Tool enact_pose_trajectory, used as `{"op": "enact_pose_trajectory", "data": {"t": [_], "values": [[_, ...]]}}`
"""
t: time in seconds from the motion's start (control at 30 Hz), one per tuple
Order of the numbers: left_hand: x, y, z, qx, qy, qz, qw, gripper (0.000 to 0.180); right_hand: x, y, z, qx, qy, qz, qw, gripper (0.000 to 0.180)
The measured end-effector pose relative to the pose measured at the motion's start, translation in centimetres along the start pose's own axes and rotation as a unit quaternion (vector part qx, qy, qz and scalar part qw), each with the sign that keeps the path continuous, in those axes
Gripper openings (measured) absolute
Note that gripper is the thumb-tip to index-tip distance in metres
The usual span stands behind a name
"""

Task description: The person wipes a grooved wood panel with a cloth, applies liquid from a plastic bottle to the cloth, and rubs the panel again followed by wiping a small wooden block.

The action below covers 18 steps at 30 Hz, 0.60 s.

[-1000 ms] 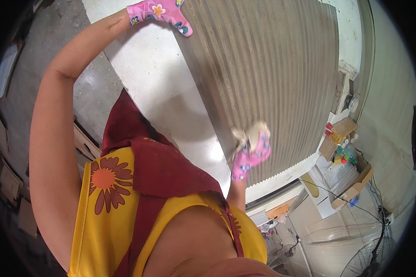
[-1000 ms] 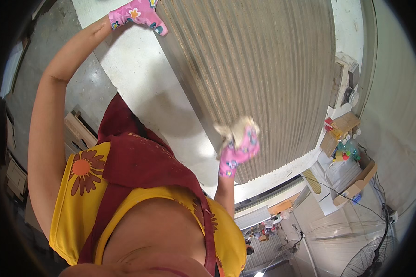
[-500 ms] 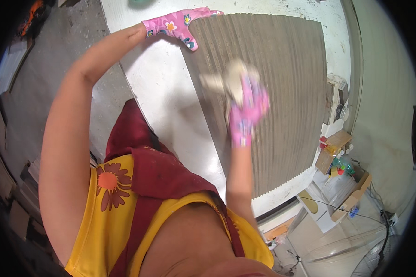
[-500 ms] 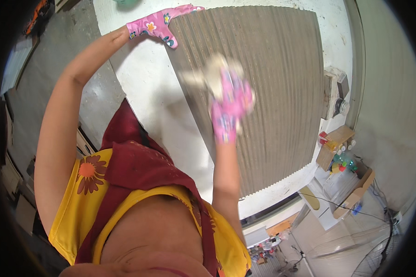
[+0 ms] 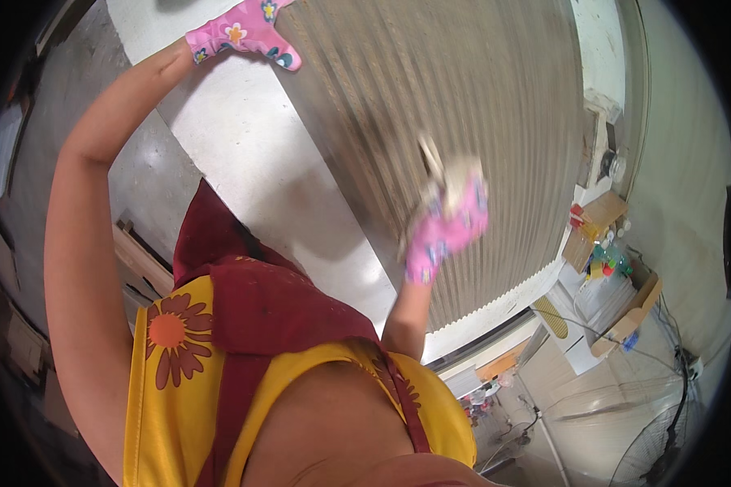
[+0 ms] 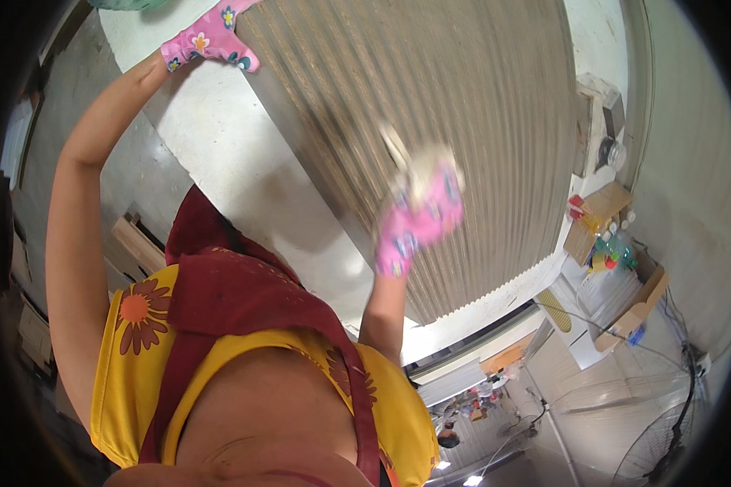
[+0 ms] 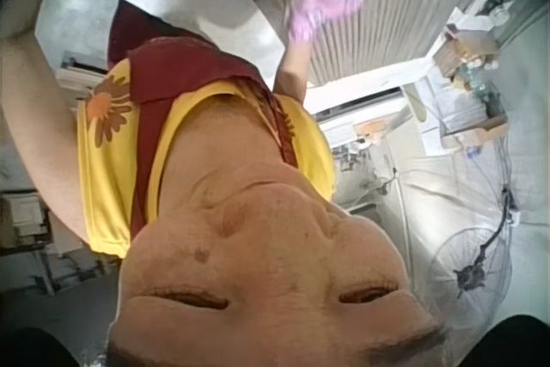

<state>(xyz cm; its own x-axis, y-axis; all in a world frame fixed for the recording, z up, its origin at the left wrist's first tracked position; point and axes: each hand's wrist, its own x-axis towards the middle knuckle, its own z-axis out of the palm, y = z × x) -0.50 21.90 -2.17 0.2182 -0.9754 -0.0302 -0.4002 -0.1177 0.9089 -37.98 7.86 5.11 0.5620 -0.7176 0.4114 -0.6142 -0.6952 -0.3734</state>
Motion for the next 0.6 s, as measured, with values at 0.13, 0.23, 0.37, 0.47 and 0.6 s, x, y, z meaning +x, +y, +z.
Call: {"op": "enact_pose_trajectory", "data": {"t": [0.13,0.23,0.37,0.47,0.6], "values": [[0.7,0.0,0.0,0.001,-0.004,-0.001,1.0,0.106,12.0,-9.5,9.0,-0.068,-0.105,-0.12,0.985,0.046],[1.4,1.4,0.1,-0.046,-0.004,0.04,0.998,0.105,16.1,-10.5,11.9,0.042,-0.102,-0.148,0.983,0.036],[1.3,1.1,0.1,-0.027,-0.004,0.019,0.999,0.109,10.6,-3.6,8.1,0.093,0.01,-0.021,0.995,0.046],[0.4,-0.1,0.5,-0.012,0.029,0.012,0.999,0.107,2.6,3.9,-0.3,0.03,-0.037,0.051,0.998,0.04],[0.0,-2.2,0.7,-0.083,-0.002,0.039,0.996,0.11,-12.7,18.0,-12.3,0.0,0.119,0.427,0.896,0.02]]}}
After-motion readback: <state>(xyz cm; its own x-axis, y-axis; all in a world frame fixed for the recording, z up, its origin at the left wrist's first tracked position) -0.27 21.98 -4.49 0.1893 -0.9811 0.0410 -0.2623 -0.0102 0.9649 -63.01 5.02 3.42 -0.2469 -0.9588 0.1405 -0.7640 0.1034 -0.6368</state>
